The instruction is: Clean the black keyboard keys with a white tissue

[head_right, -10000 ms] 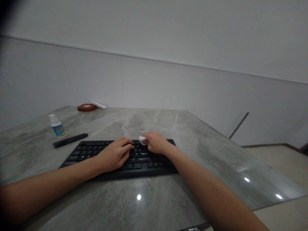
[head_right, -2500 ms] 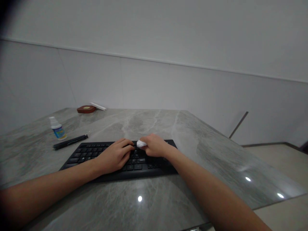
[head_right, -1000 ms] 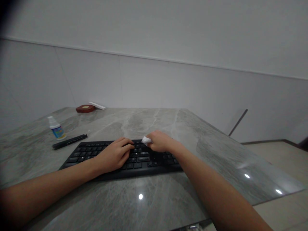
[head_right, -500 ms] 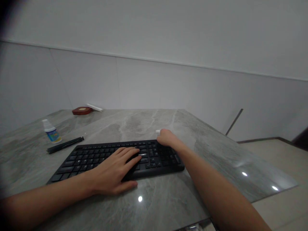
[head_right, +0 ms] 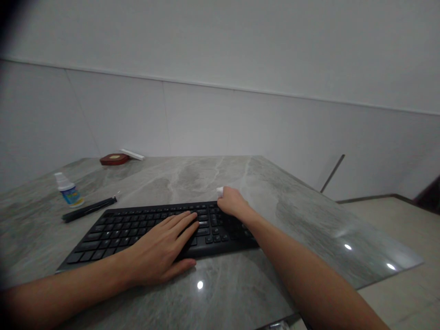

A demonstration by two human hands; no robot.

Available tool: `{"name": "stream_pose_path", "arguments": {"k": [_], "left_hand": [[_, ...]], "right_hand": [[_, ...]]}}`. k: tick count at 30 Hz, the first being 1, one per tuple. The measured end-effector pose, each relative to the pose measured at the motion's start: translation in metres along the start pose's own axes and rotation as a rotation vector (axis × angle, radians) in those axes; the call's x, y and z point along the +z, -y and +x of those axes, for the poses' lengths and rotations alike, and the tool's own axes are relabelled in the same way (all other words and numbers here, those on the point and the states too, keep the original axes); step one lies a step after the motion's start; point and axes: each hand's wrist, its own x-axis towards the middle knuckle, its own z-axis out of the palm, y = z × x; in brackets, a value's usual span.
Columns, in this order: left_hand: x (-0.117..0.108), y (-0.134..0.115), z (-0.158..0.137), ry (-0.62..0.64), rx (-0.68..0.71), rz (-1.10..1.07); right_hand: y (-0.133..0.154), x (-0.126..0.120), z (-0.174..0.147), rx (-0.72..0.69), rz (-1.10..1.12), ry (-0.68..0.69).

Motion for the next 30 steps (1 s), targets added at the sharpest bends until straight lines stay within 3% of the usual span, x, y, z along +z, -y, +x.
{"name": "stream_pose_path", "arguments": {"k": [7, 13, 15, 20, 30], "left_hand": [[0.004, -0.003, -0.001, 0.019, -0.078, -0.059], [0.003, -0.003, -0.001, -0.030, -0.092, -0.100], [0.002, -0.003, -0.001, -0.038, -0.094, -0.109], [0.004, -0.002, -0.001, -0.095, -0.079, -0.147], [0.004, -0.001, -0.001, -0.105, -0.069, -0.143]], "right_hand": [[0.016, 0.007, -0.014, -0.084, 0.068, -0.007], [0.023, 0.006, -0.017, -0.075, 0.002, -0.026], [0.026, 0.004, -0.019, -0.149, -0.029, -0.071], [0.035, 0.002, -0.029, -0.529, -0.063, -0.030], [0.033, -0.005, -0.029, -0.631, -0.136, 0.053]]}}
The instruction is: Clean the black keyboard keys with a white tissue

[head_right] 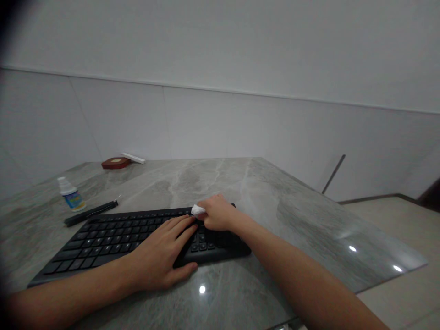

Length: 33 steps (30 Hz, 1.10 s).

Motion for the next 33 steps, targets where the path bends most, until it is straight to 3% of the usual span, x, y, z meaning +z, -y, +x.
{"name": "stream_pose_path", "arguments": {"k": [5, 13, 18, 23, 29, 33], "left_hand": [[-0.0004, -0.0001, 0.0002, 0.010, 0.000, 0.001], [0.0003, 0.0002, -0.0006, 0.007, -0.004, 0.008], [0.0005, 0.0003, -0.0001, 0.011, 0.000, 0.011], [0.0018, 0.0009, -0.0011, 0.004, -0.005, -0.002], [0.0021, 0.0009, -0.0013, -0.014, -0.003, -0.019], [0.0024, 0.0013, -0.0019, -0.007, -0.003, -0.015]], "right_hand": [[0.0005, 0.0025, 0.0005, -0.001, -0.034, -0.061], [-0.0026, 0.0009, 0.0026, 0.017, -0.075, -0.029], [-0.0038, 0.0001, 0.0022, -0.053, -0.007, 0.007], [-0.0054, -0.0007, 0.0027, 0.017, -0.083, -0.007], [-0.0038, 0.0025, 0.0027, 0.042, 0.028, -0.063], [-0.0078, 0.0006, 0.0034, 0.077, -0.016, -0.042]]}}
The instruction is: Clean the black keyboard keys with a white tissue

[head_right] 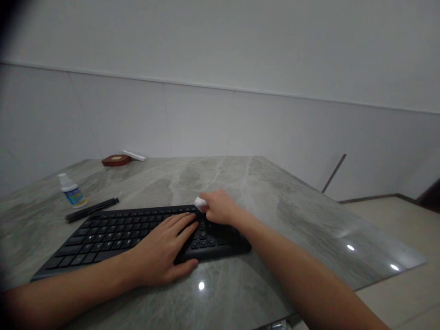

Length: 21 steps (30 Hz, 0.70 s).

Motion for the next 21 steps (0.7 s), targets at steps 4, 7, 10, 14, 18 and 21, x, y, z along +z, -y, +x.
{"name": "stream_pose_path", "arguments": {"k": [4, 7, 10, 14, 18, 21], "left_hand": [[-0.001, 0.000, 0.000, 0.020, -0.006, 0.012], [-0.001, -0.001, 0.000, 0.027, -0.005, 0.013], [0.000, 0.000, 0.000, 0.010, -0.003, -0.002], [0.001, 0.001, -0.001, 0.002, -0.008, -0.008], [0.000, 0.000, 0.000, 0.014, -0.006, 0.007], [-0.001, -0.001, 0.001, 0.026, -0.002, 0.026]], "right_hand": [[-0.006, 0.001, 0.003, 0.008, -0.035, 0.011], [-0.007, 0.004, 0.004, -0.023, -0.016, 0.005], [-0.006, 0.004, 0.004, -0.022, 0.016, 0.021], [-0.005, 0.004, 0.004, -0.020, 0.033, 0.020], [-0.006, 0.006, 0.004, -0.027, 0.055, 0.008], [-0.005, 0.010, 0.005, -0.044, 0.097, -0.003]]}}
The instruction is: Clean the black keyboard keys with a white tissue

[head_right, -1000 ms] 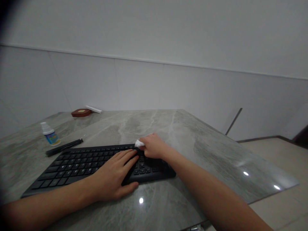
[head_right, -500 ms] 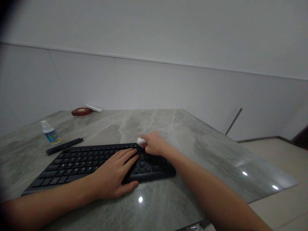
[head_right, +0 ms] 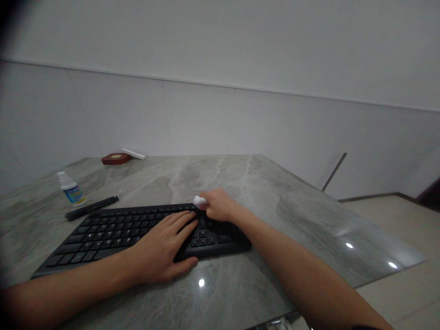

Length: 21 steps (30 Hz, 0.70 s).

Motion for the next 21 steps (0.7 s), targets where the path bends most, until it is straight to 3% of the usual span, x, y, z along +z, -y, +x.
{"name": "stream_pose_path", "arguments": {"k": [5, 11, 21], "left_hand": [[-0.001, 0.000, 0.000, -0.006, 0.007, -0.015], [0.000, 0.000, 0.000, 0.010, 0.004, 0.018], [0.000, 0.001, 0.001, -0.002, 0.018, 0.014]], "right_hand": [[0.004, 0.000, 0.003, -0.060, 0.004, -0.006], [0.002, -0.009, 0.002, -0.001, -0.137, 0.054], [0.005, -0.006, 0.002, -0.001, -0.110, 0.044]]}}
